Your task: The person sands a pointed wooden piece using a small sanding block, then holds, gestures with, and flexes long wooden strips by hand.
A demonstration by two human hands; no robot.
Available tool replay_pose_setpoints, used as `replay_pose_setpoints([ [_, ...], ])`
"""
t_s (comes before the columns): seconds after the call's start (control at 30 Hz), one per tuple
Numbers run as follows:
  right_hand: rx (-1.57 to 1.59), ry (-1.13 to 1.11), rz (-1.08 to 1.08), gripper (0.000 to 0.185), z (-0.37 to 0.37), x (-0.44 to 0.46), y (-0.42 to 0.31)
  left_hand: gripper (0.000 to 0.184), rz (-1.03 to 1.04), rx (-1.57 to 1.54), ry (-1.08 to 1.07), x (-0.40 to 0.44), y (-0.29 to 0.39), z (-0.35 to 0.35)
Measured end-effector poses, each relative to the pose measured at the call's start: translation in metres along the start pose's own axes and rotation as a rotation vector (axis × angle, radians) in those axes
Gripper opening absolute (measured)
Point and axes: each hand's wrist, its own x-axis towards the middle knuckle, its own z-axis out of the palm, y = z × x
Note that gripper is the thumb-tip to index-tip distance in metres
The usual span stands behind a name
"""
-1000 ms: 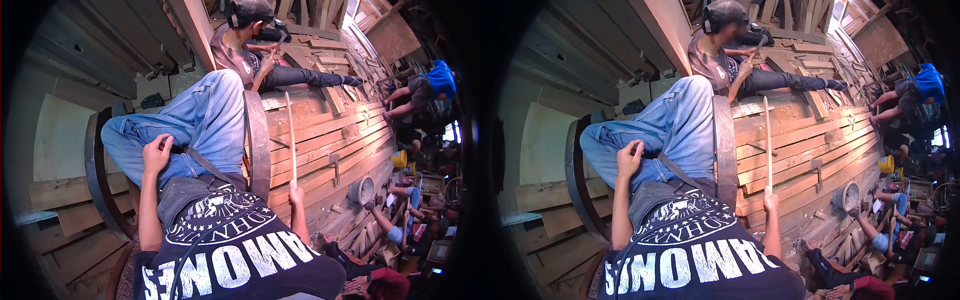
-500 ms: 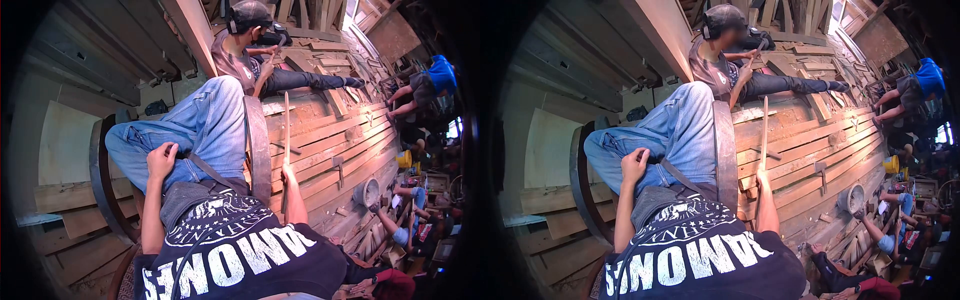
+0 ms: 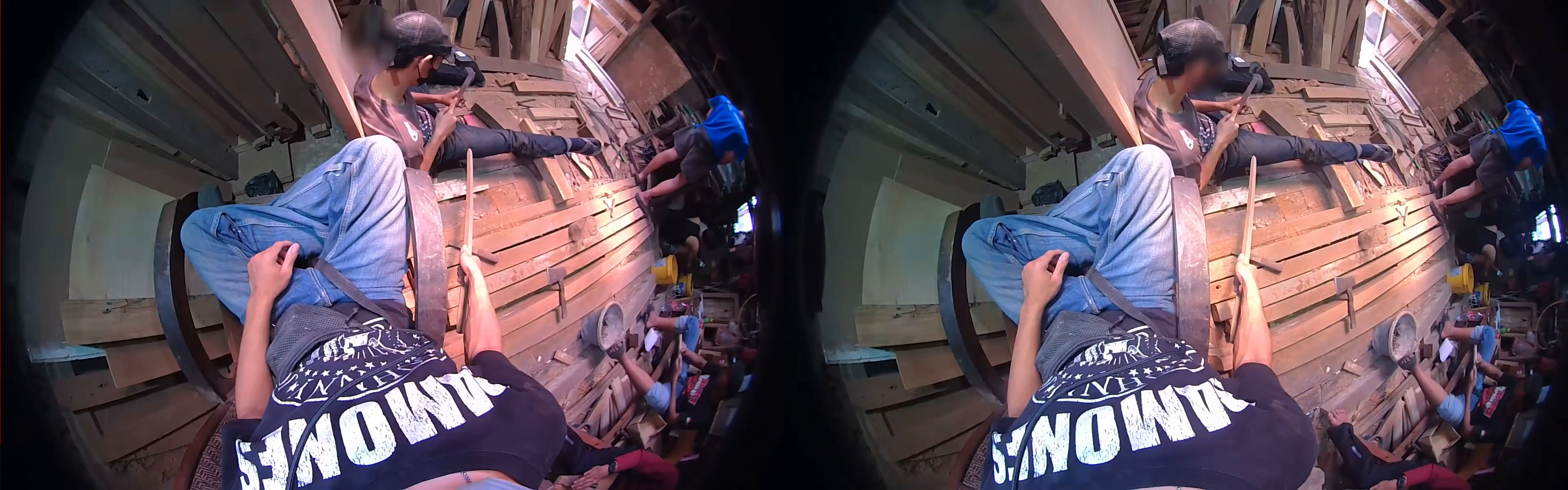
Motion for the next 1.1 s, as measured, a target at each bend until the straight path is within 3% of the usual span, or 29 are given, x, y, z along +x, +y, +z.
replay_pose_setpoints([
  [0.5,0.014,0.0,-0.017,0.058,0.011,-0.01,0.011,0.024,-0.007,-0.004,0.007,-0.001,0.001,-0.001],
  [0.8,0.023,0.011,0.07,0.057,-0.025,-0.058,0.111,0.021,-0.009,0.001,0.019,-0.001,0.002,0.001],
  [0.93,0.185,0.05,0.089,0.056,-0.055,-0.075,0.118,0.021,0.009,-0.015,0.014,-0.001,-0.001,0.003],
  [0.97,0.278,0.049,0.108,0.044,-0.066,-0.083,0.114,0.021,0.008,-0.017,0.018,-0.001,0.0,0.002],
  [1.0,0.277,0.047,0.1,0.044,-0.076,-0.086,0.115,0.021,0.008,-0.011,0.014,-0.001,0.002,0.001],
  [1.07,0.412,0.002,-0.123,0.032,-0.1,-0.085,0.118,0.022,0.002,-0.004,0.021,-0.001,0.001,0.0],
  [1.1,0.407,-0.003,-0.13,0.032,-0.112,-0.085,0.111,0.021,0.019,-0.01,0.016,0.0,-0.001,0.0],
])
